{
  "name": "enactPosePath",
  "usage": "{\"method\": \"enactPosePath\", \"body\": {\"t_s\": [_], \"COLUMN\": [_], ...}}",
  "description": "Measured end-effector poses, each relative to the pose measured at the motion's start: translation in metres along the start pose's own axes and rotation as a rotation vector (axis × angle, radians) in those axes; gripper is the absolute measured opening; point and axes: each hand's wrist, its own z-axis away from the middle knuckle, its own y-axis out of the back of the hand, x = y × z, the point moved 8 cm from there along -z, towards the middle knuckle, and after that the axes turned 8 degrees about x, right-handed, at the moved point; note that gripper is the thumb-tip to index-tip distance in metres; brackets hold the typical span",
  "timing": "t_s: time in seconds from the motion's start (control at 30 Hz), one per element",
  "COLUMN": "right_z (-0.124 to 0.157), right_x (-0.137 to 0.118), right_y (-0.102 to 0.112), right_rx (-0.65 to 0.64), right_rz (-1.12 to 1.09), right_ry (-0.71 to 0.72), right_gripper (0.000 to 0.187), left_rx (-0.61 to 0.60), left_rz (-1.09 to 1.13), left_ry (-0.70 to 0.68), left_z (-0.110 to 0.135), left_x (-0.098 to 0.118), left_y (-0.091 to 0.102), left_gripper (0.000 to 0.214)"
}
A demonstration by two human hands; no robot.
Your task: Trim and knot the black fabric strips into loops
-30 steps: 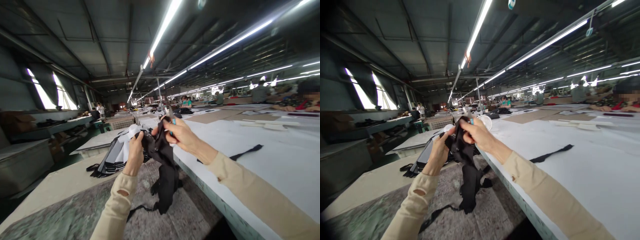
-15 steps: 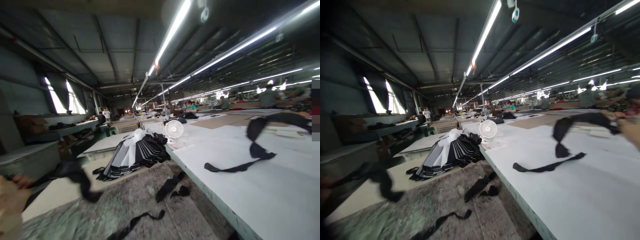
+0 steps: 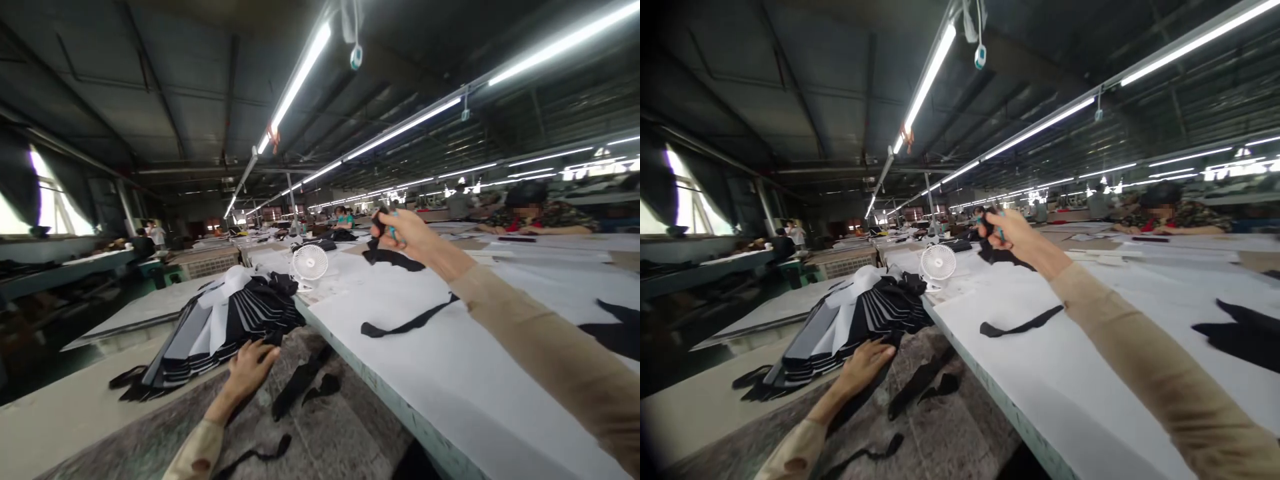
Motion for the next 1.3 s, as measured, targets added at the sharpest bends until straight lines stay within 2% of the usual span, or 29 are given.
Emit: {"method": "enactPosePath", "body": {"t_s": [0.03,0.1,0.2,0.33,0.4,0.47,0.53,0.6,0.67,0.7,0.77,0.83,0.87,0.93,1.0,1.1,1.2,1.3], "right_z": [0.007,0.028,0.063,0.098,0.109,0.113,0.11,0.104,0.103,0.108,0.128,0.154,0.166,0.185,0.194,0.194,0.186,0.188], "right_x": [-0.005,-0.016,-0.025,-0.01,0.008,0.027,0.045,0.055,0.052,0.049,0.043,0.038,0.036,0.036,0.04,0.048,0.056,0.069], "right_y": [-0.025,-0.07,-0.115,-0.152,-0.164,-0.173,-0.178,-0.179,-0.181,-0.183,-0.19,-0.195,-0.196,-0.195,-0.19,-0.179,-0.167,-0.163], "right_rx": [-0.12,-0.343,-0.574,-0.729,-0.781,-0.802,-0.767,-0.685,-0.601,-0.583,-0.623,-0.71,-0.75,-0.796,-0.805,-0.769,-0.695,-0.725], "right_rz": [-0.041,-0.097,-0.136,-0.099,-0.057,-0.019,0.044,0.147,0.248,0.281,0.287,0.244,0.227,0.224,0.247,0.246,0.242,0.254], "right_ry": [-0.014,-0.028,-0.032,-0.079,-0.133,-0.188,-0.191,-0.059,0.185,0.313,0.517,0.656,0.71,0.781,0.794,0.731,0.563,0.278], "right_gripper": [0.014,0.017,0.018,0.016,0.017,0.02,0.023,0.021,0.014,0.012,0.012,0.013,0.014,0.017,0.02,0.021,0.017,0.02], "left_rx": [-0.103,-0.193,-0.184,-0.207,-0.222,-0.189,-0.09,0.023,0.007,-0.071,-0.341,-0.523,-0.528,-0.374,-0.119,0.154,0.341,0.374], "left_rz": [-0.149,-0.29,-0.342,-0.476,-0.503,-0.517,-0.5,-0.3,0.167,0.463,1.013,1.372,1.496,1.648,1.678,1.582,1.453,1.324], "left_ry": [-0.067,-0.135,-0.175,-0.269,-0.295,-0.294,-0.271,-0.16,0.073,0.213,0.447,0.595,0.656,0.753,0.787,0.716,0.612,0.546], "left_z": [0.005,0.011,0.009,0.011,0.016,0.019,0.021,0.026,0.041,0.054,0.087,0.118,0.128,0.139,0.142,0.142,0.144,0.148], "left_x": [0.009,0.022,0.035,0.039,0.034,0.029,0.029,0.033,0.036,0.041,0.067,0.098,0.107,0.109,0.098,0.081,0.072,0.077], "left_y": [-0.017,-0.03,-0.019,-0.002,0.004,0.013,0.026,0.043,0.047,0.041,0.021,0.011,0.01,0.013,0.019,0.032,0.046,0.049], "left_gripper": [0.026,0.028,0.034,0.032,0.042,0.047,0.037,0.021,0.036,0.049,0.068,0.07,0.063,0.038,0.019,0.015,0.016,0.018]}}
